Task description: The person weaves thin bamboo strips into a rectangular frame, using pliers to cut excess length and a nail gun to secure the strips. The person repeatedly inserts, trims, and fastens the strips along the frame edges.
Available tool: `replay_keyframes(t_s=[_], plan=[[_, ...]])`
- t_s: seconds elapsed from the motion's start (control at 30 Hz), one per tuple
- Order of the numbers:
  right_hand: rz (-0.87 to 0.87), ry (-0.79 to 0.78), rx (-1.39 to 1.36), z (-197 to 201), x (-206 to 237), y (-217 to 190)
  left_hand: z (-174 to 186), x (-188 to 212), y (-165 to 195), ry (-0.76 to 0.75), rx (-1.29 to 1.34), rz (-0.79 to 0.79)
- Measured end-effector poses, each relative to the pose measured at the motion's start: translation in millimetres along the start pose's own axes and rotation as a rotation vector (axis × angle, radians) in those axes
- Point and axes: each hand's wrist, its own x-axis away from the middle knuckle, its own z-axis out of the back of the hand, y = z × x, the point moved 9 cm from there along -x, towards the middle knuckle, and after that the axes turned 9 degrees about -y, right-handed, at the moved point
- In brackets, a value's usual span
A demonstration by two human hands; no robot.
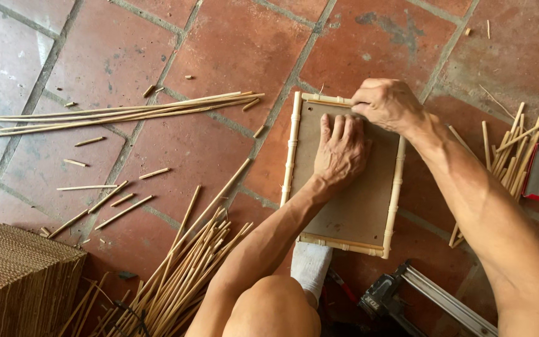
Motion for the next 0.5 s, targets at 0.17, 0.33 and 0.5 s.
replay_keyframes(t_s=[0.17,0.33,0.5], plan=[[-0.036,-0.056,-0.029,-1.4,-16.0,-1.9,-1.2,-0.4,0.6,-0.006,-0.043,-0.009],[-0.413,-0.496,-0.229,-37.8,-23.8,41.4,-0.9,-1.2,4.0,-0.041,-0.054,-0.041],[-0.497,-0.66,-0.141,-50.5,-35.9,54.4,1.6,0.3,7.1,-0.061,-0.1,-0.061]])
